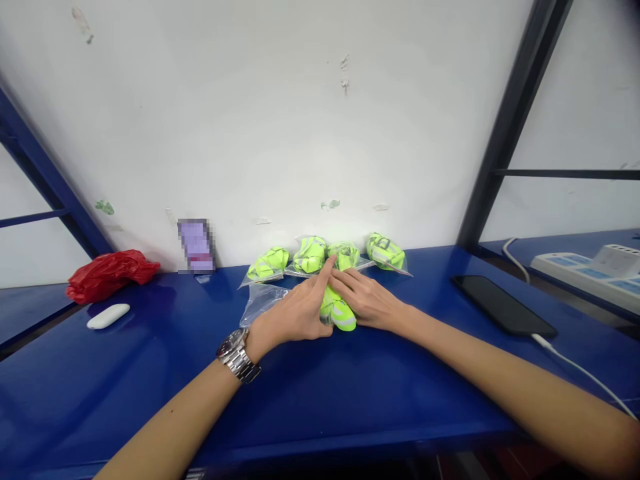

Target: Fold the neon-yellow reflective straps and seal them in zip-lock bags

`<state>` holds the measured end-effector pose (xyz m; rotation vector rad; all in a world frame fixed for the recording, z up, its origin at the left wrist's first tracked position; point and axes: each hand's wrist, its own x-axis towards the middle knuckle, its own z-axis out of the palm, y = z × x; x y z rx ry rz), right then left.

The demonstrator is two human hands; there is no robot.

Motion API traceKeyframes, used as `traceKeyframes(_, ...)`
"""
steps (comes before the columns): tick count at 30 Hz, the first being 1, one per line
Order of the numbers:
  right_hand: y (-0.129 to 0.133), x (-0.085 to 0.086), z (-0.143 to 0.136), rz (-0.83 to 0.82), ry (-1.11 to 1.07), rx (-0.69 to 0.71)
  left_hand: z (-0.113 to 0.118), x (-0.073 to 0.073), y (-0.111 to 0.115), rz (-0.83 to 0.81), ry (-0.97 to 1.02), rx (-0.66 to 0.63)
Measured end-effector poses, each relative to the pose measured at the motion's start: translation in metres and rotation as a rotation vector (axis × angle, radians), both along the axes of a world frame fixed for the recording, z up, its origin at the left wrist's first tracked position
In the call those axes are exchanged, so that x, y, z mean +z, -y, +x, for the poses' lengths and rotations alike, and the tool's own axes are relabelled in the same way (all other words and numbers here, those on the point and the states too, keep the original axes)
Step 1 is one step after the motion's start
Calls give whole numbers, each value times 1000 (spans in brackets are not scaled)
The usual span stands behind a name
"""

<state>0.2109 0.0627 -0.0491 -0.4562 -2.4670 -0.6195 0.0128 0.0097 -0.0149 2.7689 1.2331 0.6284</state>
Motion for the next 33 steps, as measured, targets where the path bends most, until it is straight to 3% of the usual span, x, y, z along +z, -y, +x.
traceKeyframes(6,4,2,-2,-78,8,-10,2,-2,-2,-1,-7,5)
traceKeyframes(10,1,2,-3,-193,-90,-38,-1,6,-4,293,-73,1)
traceKeyframes(14,-3,1,0,-301,-239,-101,1,13,1,569,-123,135)
traceKeyframes(21,-6,-2,5,-313,-286,-196,15,-4,8,446,-222,267)
traceKeyframes(27,-6,-1,3,-347,-256,-250,18,-12,6,339,-152,300)
traceKeyframes(33,-2,2,1,-360,-229,-294,21,-19,5,400,-224,326)
